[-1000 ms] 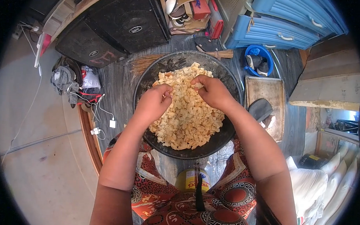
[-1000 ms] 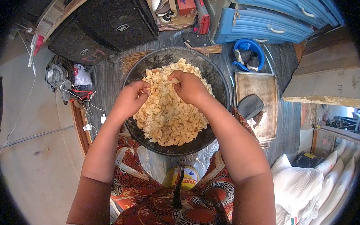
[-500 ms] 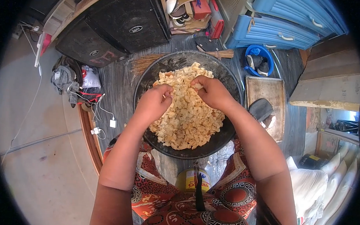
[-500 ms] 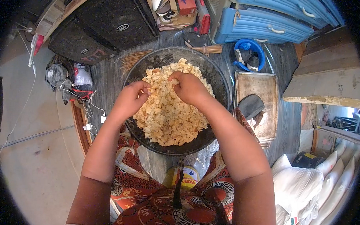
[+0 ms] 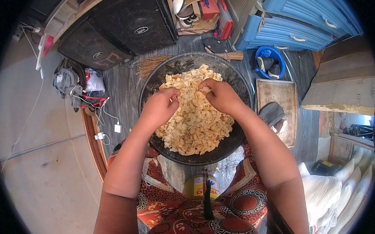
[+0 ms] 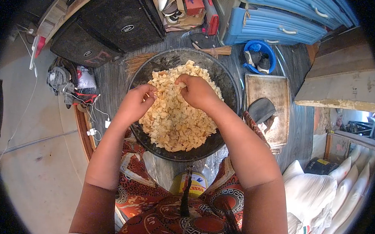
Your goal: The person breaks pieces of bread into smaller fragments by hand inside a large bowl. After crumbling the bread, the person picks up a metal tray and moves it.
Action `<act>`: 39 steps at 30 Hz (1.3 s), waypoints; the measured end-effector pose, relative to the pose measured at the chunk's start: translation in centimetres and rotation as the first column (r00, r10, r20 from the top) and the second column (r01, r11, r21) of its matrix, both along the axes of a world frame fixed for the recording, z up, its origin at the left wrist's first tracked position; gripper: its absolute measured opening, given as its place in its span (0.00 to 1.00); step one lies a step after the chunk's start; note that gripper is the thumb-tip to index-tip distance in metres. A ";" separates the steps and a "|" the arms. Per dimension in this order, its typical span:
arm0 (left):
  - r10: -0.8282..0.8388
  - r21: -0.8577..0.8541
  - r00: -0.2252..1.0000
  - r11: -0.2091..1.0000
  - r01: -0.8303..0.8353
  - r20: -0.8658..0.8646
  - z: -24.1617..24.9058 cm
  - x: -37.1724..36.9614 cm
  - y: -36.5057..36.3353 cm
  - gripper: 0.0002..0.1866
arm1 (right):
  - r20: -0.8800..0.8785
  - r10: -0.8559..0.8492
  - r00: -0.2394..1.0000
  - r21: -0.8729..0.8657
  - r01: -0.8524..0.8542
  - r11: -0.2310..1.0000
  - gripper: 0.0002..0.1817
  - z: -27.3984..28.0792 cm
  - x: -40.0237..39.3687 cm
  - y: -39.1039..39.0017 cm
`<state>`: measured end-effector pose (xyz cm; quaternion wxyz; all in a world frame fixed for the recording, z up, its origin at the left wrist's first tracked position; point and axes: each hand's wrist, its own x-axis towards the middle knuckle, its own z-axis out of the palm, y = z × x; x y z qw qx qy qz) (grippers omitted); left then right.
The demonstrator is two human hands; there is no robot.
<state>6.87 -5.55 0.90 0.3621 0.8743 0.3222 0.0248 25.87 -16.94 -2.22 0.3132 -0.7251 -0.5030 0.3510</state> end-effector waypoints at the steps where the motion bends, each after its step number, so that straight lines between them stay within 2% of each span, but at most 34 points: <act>1: 0.000 -0.003 1.000 1.000 0.000 -0.001 0.0 0.0 0.0 0.12 | 0.000 0.000 1.000 0.000 0.000 1.000 0.15 0.1 0.0 0.0; 6: -0.001 -0.008 1.000 1.000 0.001 0.006 0.1 0.0 0.0 0.12 | -0.019 -0.005 1.000 -0.061 0.004 0.998 0.15 0.4 0.0 0.1; 39: -0.012 0.015 1.000 1.000 0.012 0.005 -0.3 -0.1 0.1 0.12 | 0.014 0.016 1.000 -0.062 -0.015 0.998 0.15 0.3 0.0 0.0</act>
